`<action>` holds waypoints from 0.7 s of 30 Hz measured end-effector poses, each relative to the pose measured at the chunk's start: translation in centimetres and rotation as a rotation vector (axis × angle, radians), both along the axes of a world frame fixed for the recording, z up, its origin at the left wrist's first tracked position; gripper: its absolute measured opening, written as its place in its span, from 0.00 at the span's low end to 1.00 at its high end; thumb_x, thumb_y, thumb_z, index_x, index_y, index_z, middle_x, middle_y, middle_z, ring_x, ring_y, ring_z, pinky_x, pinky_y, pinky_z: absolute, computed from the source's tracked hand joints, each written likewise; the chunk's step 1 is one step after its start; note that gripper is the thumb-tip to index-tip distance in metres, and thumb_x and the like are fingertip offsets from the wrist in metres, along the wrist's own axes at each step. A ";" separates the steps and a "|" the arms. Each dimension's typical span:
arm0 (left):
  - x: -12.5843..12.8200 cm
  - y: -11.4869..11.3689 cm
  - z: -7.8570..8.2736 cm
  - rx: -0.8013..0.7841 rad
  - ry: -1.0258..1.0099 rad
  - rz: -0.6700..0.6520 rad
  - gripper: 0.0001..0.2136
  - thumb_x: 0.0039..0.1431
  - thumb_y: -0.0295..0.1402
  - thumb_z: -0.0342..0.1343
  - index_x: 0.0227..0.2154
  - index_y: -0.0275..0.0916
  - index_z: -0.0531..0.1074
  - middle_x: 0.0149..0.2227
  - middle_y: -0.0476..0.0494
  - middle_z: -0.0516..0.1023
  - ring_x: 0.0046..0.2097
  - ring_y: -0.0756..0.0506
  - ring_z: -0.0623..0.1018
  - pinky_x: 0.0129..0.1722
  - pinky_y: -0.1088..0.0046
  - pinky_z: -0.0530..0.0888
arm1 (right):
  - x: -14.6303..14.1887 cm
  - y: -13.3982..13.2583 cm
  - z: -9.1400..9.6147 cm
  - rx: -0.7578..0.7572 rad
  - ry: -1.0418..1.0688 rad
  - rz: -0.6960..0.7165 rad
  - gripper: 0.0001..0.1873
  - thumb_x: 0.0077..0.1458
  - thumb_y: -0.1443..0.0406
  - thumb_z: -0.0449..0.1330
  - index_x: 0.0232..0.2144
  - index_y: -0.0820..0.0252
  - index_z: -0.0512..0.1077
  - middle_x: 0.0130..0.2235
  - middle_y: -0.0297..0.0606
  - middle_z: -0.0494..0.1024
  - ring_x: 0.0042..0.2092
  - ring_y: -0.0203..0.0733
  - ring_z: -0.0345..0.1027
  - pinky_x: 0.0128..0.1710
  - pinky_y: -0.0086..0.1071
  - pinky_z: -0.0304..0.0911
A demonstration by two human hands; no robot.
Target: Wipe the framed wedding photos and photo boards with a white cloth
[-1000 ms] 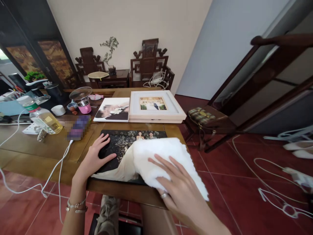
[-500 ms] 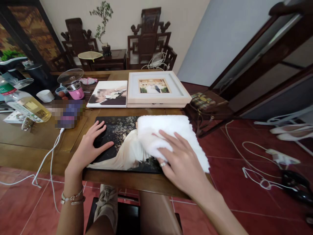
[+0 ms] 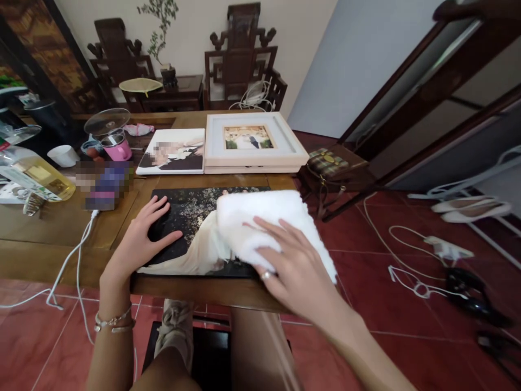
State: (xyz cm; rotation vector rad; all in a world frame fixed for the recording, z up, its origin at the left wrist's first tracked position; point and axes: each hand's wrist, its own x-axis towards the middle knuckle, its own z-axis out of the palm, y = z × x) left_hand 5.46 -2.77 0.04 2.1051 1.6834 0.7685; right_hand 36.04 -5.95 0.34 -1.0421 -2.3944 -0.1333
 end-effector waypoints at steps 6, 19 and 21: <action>0.1 -0.2 0.1 -0.004 0.001 -0.001 0.29 0.57 0.48 0.59 0.59 0.42 0.66 0.66 0.37 0.61 0.70 0.37 0.53 0.64 0.45 0.55 | 0.2 6.5 -0.3 -0.041 -0.017 -0.100 0.10 0.60 0.63 0.51 0.28 0.55 0.70 0.38 0.47 0.80 0.48 0.58 0.72 0.46 0.52 0.66; -0.1 0.0 0.1 -0.013 -0.032 -0.022 0.29 0.56 0.46 0.60 0.60 0.44 0.65 0.67 0.38 0.60 0.70 0.36 0.53 0.64 0.44 0.54 | -1.4 -3.7 1.0 -0.060 0.000 0.070 0.11 0.52 0.74 0.52 0.23 0.55 0.66 0.56 0.49 0.73 0.62 0.55 0.60 0.57 0.56 0.60; -0.1 -0.1 0.2 -0.019 -0.032 -0.022 0.30 0.56 0.46 0.60 0.60 0.43 0.65 0.67 0.38 0.60 0.70 0.36 0.53 0.65 0.44 0.53 | -1.1 -3.8 0.9 -0.066 0.014 0.098 0.11 0.52 0.74 0.53 0.22 0.55 0.64 0.56 0.48 0.74 0.62 0.54 0.60 0.57 0.56 0.60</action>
